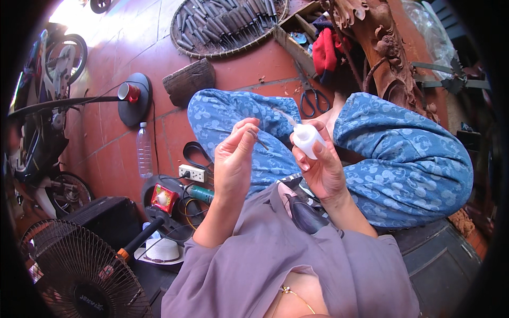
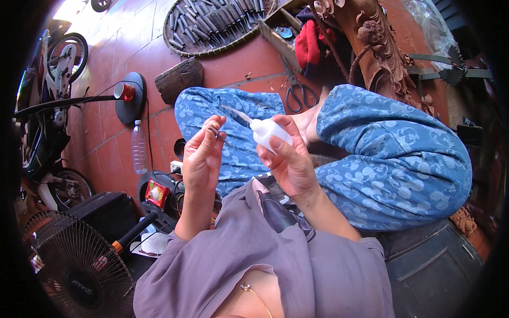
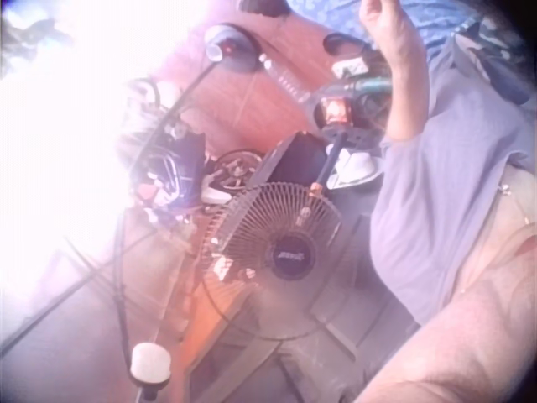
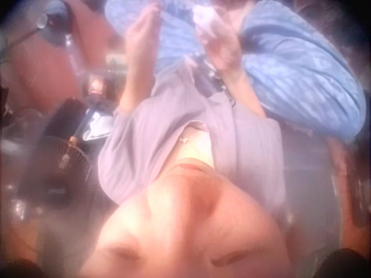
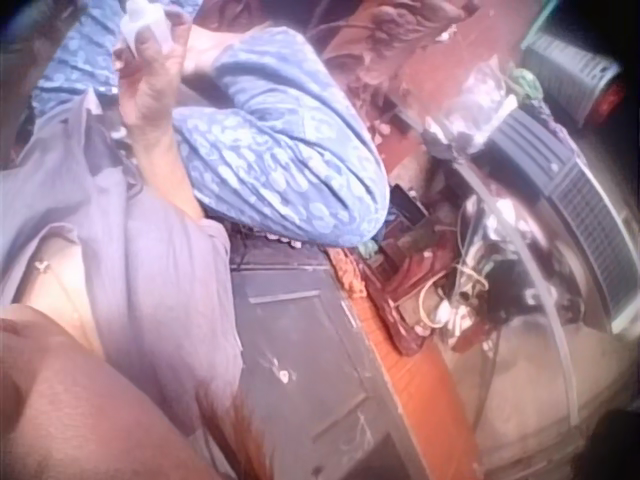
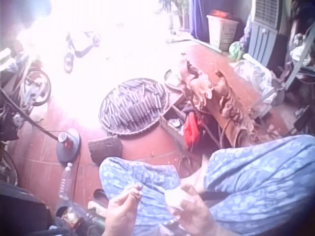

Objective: The person sits on the floor and uses scissors to cut a small piece of material. They then apply glue from a small bottle to the piece and attach it to another component. The person repeats this process with additional small parts, handling them one at a time.

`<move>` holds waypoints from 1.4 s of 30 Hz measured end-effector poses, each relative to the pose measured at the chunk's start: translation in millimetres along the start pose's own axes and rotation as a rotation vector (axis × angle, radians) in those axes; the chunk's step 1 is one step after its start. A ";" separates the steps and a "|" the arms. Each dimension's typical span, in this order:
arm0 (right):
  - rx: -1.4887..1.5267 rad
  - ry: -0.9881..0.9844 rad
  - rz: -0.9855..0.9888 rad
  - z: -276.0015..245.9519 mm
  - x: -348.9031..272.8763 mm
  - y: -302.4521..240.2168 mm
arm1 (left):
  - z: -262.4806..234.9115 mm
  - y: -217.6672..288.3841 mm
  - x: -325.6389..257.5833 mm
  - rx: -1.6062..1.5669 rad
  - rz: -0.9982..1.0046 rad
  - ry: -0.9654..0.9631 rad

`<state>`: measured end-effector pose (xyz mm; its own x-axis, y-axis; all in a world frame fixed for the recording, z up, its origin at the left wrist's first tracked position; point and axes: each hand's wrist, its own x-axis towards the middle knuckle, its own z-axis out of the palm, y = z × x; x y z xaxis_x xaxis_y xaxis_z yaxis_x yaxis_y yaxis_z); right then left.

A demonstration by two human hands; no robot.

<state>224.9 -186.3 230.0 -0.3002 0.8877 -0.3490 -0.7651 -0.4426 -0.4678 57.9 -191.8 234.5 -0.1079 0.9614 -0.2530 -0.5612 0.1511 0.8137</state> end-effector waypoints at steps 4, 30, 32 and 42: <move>-0.042 -0.077 0.015 3.7 -2.0 -3.0 | -1.7 -0.9 -1.3 -0.022 0.018 -0.001; -0.468 0.096 -0.335 6.1 -29.5 -8.6 | 6.3 -9.3 -19.4 -0.015 0.036 0.001; -0.580 0.073 -0.375 0.6 -31.4 -10.6 | 7.5 -8.9 -20.0 -0.027 0.027 0.000; -0.505 0.183 -0.338 8.9 -33.3 -6.9 | 9.7 -10.3 -20.7 -0.058 0.026 -0.010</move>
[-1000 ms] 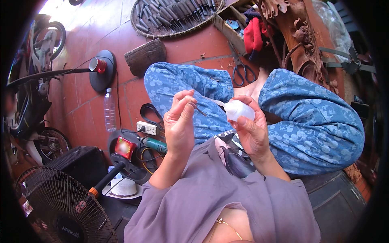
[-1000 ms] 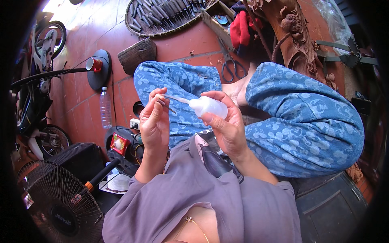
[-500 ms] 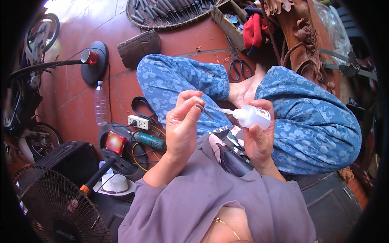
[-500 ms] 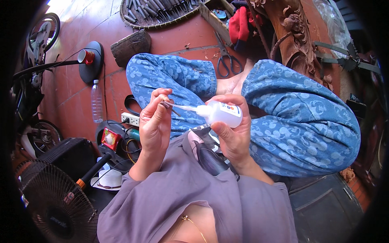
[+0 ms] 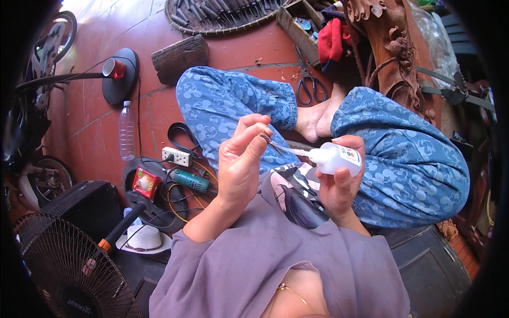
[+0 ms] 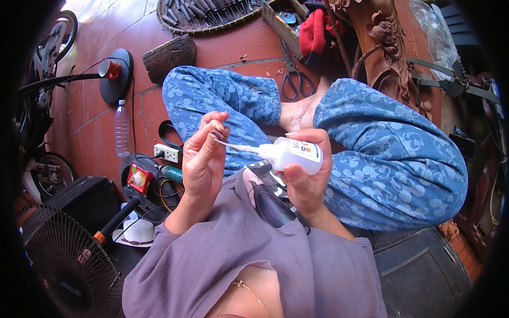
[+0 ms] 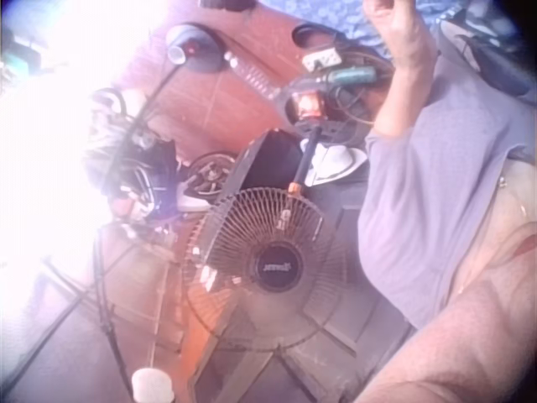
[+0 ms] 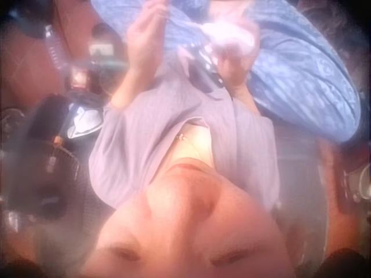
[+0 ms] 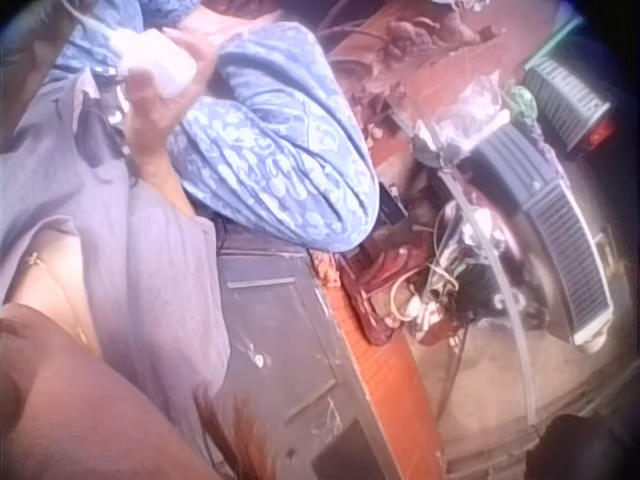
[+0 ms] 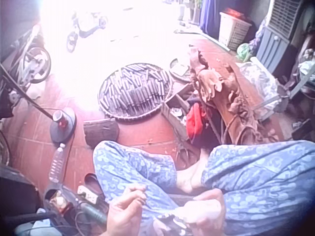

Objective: The person sits on the floor and uses scissors to cut a small piece of material. They then apply glue from a small bottle to the piece and attach it to another component. The person repeats this process with additional small parts, handling them one at a time.

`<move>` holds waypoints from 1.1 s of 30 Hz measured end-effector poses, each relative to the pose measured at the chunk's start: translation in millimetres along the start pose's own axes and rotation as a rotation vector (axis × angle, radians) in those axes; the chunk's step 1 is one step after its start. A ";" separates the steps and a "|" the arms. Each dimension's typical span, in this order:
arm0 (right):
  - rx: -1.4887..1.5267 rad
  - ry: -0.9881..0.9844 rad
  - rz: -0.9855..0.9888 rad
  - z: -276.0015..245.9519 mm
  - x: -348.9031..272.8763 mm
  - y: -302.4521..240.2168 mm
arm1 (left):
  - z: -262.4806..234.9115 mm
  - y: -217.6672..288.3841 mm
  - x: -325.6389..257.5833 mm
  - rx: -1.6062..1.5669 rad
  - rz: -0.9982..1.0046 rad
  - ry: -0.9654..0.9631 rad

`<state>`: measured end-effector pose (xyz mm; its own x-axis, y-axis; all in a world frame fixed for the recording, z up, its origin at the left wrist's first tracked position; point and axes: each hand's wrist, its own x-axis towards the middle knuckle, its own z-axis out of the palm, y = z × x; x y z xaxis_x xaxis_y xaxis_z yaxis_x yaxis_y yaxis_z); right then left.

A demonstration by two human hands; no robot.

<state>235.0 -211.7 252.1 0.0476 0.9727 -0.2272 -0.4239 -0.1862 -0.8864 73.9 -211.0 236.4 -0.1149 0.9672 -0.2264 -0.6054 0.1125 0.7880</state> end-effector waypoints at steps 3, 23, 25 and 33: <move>-0.111 0.052 -0.098 -2.7 -0.9 2.4 | -0.8 -0.4 -0.5 -0.011 -0.011 0.002; -0.464 -0.019 -0.418 -11.8 -3.5 -5.3 | 3.0 -4.1 -2.2 0.018 -0.039 -0.040; -0.480 -0.024 -0.413 -12.1 -3.9 -6.2 | 3.5 -3.9 -1.9 0.025 -0.036 -0.044; -0.705 -0.119 -0.529 -16.0 -1.6 -16.2 | 1.2 -5.1 -0.7 0.087 -0.018 -0.045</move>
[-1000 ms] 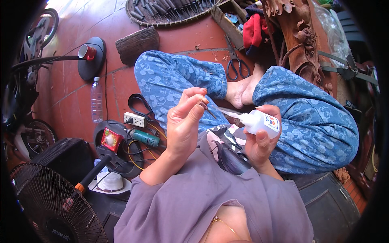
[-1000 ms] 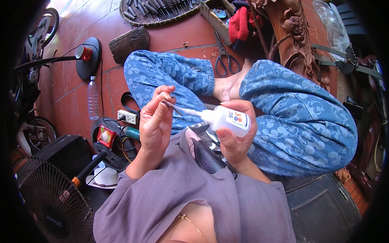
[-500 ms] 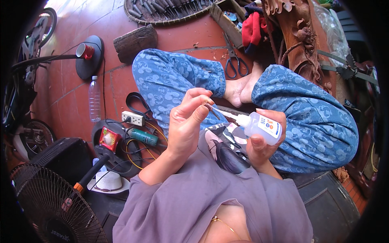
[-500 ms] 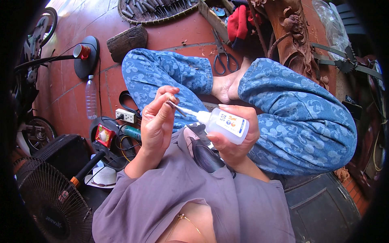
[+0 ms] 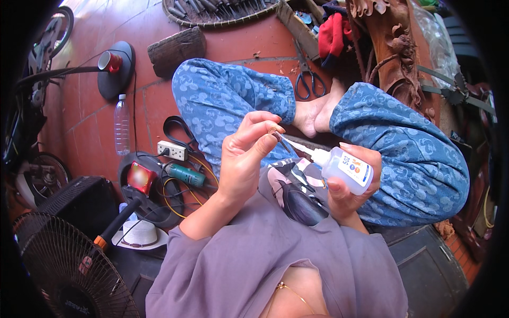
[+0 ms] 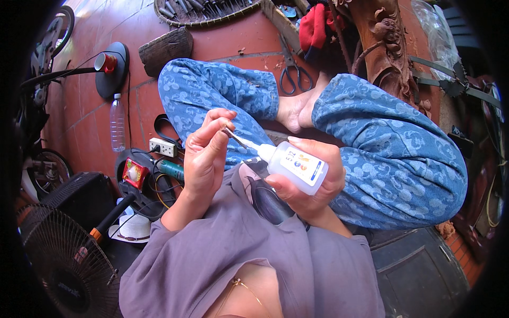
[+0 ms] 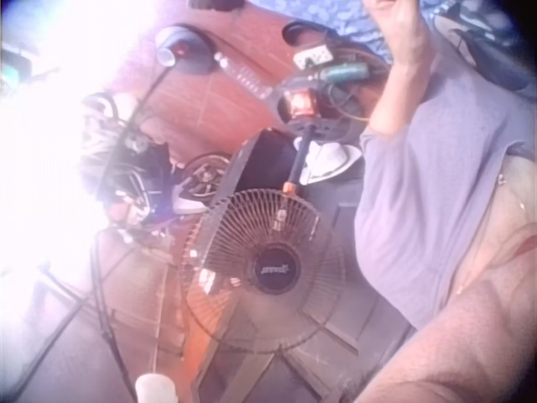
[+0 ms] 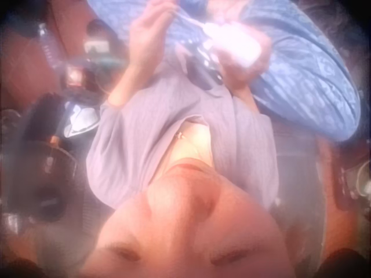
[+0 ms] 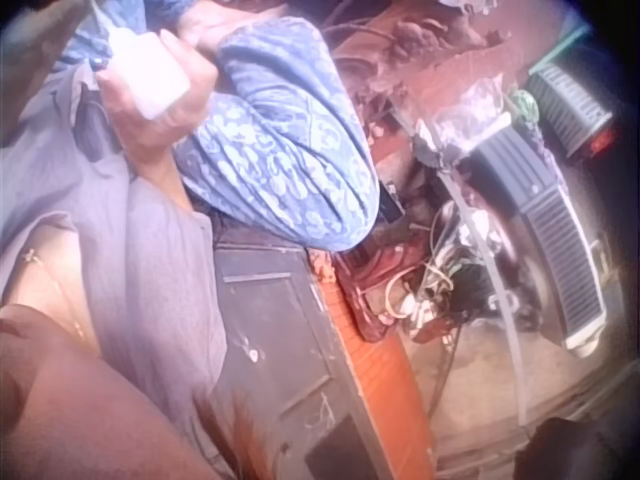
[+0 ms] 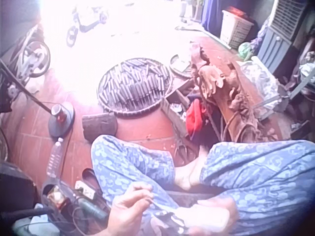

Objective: The person sits on the floor and uses scissors to cut a small piece of material. They then apply glue from a small bottle to the piece and attach it to another component. The person repeats this process with additional small parts, handling them one at a time.

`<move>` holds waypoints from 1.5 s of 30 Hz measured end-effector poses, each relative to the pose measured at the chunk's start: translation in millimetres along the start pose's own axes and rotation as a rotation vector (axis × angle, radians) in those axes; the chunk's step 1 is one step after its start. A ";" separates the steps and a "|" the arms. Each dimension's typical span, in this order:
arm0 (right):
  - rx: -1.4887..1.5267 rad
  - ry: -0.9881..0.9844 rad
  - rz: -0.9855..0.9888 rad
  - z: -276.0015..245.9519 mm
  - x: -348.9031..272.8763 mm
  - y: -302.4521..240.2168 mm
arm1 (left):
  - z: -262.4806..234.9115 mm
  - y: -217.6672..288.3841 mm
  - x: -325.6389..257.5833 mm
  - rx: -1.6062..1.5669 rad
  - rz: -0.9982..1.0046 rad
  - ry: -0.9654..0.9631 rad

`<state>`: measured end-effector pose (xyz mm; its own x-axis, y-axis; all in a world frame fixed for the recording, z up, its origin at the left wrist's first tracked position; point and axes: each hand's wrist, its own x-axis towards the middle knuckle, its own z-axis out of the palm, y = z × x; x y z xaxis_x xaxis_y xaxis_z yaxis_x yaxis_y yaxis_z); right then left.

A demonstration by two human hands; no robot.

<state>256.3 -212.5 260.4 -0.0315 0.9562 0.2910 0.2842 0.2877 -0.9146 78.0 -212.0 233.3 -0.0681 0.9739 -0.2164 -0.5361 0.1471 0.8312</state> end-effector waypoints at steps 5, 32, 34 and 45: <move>-0.050 -0.027 -0.019 -2.3 0.8 -4.1 | -0.5 -0.5 -0.2 0.037 -0.002 -0.001; -0.048 -0.008 -0.015 -3.8 -3.8 0.0 | -2.9 -2.4 -0.7 0.016 -0.035 0.008; -0.043 0.001 -0.004 -3.5 -4.1 -0.3 | -2.8 -2.8 -0.9 0.011 -0.040 0.008; -0.063 0.006 -0.027 -2.8 -3.0 0.5 | -2.4 -2.8 -0.5 -0.056 -0.027 0.022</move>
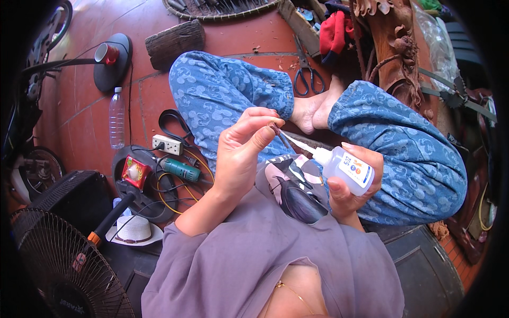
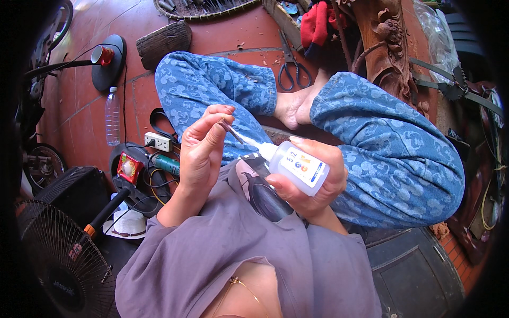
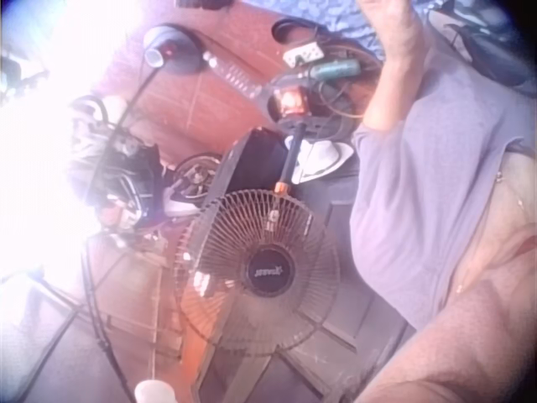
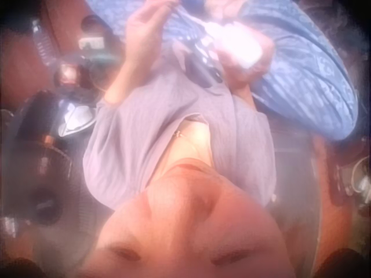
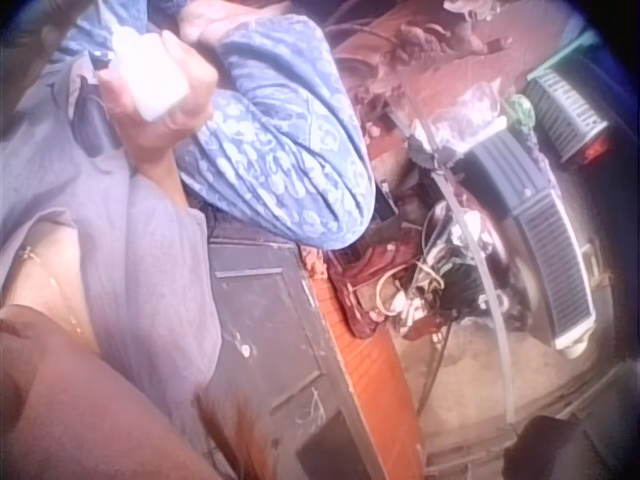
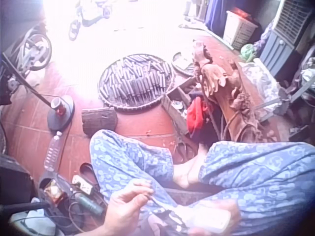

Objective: The person sits on the floor and uses scissors to cut a small piece of material. They then apply glue from a small bottle to the piece and attach it to another component. The person repeats this process with additional small parts, handling them one at a time.

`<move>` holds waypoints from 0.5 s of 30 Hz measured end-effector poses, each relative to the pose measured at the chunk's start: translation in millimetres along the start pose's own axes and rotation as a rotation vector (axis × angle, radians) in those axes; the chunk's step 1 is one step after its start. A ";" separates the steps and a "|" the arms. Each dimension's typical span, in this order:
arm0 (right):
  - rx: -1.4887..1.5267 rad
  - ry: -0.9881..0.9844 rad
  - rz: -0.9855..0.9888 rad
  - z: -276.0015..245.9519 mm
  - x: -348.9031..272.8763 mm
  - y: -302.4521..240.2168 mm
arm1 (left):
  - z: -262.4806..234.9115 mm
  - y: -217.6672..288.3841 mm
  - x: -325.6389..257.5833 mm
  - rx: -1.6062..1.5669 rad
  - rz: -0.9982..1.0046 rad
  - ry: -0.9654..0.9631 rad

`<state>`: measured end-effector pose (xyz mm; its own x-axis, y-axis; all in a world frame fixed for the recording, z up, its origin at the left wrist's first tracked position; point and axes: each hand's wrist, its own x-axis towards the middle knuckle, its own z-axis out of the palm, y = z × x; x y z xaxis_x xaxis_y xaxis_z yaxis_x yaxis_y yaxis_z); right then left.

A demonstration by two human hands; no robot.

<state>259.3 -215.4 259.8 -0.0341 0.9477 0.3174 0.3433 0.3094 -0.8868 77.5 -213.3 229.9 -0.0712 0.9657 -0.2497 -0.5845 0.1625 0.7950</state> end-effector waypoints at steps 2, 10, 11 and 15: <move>0.003 0.017 -0.011 0.7 0.5 2.1 | -0.6 0.1 -0.1 -0.001 0.003 0.002; 0.809 0.066 0.426 9.5 13.3 4.7 | -1.3 0.1 0.2 0.050 0.004 -0.024; 0.829 0.027 0.436 11.6 14.7 7.1 | 0.5 1.0 -0.2 0.083 0.003 -0.037; 0.821 -0.121 0.488 22.9 13.9 12.7 | 3.4 2.2 -0.2 0.337 0.116 -0.110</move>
<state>241.7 -196.5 245.2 -0.1741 0.9740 -0.1453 -0.4166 -0.2065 -0.8853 79.0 -212.5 233.5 -0.0234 0.9946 -0.1015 -0.2778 0.0910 0.9563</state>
